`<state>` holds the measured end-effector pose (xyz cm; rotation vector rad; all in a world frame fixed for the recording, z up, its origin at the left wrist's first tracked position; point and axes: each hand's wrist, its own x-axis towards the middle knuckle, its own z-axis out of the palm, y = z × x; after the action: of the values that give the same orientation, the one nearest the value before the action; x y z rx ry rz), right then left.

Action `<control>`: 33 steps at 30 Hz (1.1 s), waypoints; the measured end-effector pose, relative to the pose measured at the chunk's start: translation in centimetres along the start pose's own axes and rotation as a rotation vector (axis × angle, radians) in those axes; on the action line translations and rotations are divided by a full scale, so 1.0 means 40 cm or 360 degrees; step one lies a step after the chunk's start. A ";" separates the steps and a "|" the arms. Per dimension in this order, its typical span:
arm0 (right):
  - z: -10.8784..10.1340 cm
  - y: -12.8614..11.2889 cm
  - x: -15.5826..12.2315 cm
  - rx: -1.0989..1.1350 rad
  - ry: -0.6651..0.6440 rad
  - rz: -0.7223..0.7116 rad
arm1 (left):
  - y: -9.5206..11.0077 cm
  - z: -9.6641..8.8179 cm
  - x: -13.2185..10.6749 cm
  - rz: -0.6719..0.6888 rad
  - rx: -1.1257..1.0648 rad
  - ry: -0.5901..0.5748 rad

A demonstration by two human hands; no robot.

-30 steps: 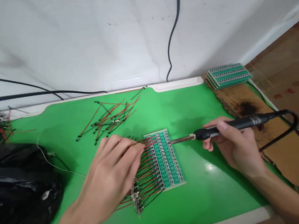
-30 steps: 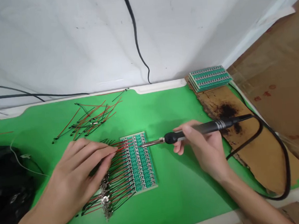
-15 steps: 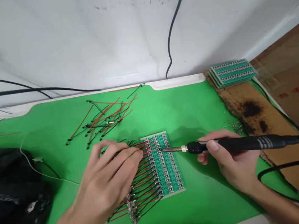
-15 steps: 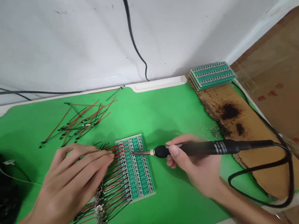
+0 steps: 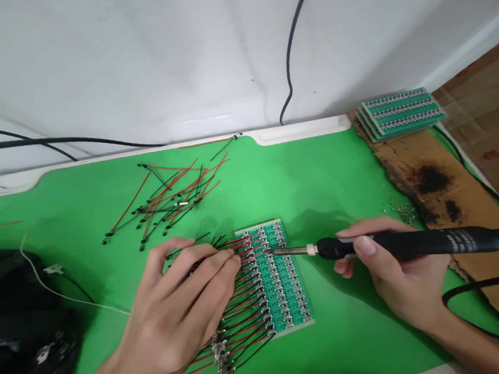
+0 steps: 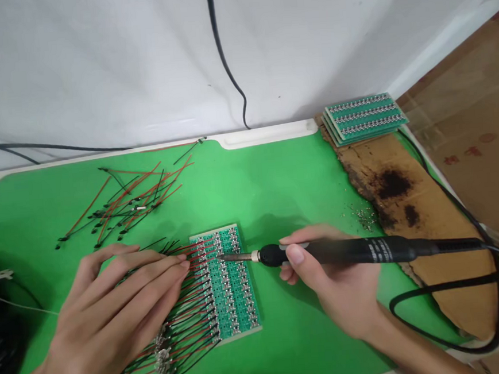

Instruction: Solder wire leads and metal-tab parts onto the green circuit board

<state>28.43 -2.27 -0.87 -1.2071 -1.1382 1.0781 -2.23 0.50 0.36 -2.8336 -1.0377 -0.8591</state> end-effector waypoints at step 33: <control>0.006 -0.010 0.003 -0.0039 0.0066 0.0019 | 0.000 -0.003 -0.001 0.0079 0.0056 -0.0024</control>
<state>28.20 -2.15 -0.48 -1.2515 -1.1165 1.0463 -2.32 0.43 0.45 -2.8283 -0.9695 -0.8081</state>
